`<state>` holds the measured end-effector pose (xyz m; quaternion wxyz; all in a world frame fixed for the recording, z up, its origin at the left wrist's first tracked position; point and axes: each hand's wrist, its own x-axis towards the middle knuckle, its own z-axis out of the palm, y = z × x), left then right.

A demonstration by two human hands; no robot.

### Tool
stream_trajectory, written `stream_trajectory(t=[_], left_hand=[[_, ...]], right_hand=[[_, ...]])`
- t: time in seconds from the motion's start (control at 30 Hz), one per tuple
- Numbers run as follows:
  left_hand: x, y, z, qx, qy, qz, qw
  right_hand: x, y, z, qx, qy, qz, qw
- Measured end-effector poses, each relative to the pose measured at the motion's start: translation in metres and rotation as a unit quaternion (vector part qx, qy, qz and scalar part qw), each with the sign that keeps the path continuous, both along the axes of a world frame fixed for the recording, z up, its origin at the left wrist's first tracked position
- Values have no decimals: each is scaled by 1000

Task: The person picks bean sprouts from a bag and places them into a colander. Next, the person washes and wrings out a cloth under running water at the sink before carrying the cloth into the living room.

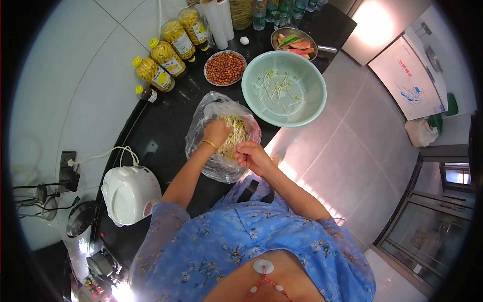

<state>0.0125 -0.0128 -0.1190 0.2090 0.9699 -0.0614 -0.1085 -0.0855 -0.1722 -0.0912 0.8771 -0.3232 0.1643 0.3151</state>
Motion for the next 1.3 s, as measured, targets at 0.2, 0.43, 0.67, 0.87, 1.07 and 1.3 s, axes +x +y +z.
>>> stream_trajectory(t=[0.2, 0.43, 0.67, 0.87, 1.07, 1.3], left_hand=[[3, 20, -29, -68, -39, -6, 997], [-24, 44, 54, -507, 361, 170, 764], [-50, 51, 60, -538, 297, 154, 774], [-59, 47, 74, -613, 226, 166, 739], [-60, 42, 90, -613, 159, 172, 754], [-38, 17, 118, -638, 120, 154, 745]], right_hand=[[-8, -1, 5, -18, 2, -20, 1000], [-10, 22, 2, -27, -1, -27, 999], [-19, 42, 18, -6, -17, 53, 998], [-25, 39, 16, -40, -16, 47, 998], [-14, 32, 24, -78, -2, 44, 996], [12, 14, -15, 17, 108, -14, 994]])
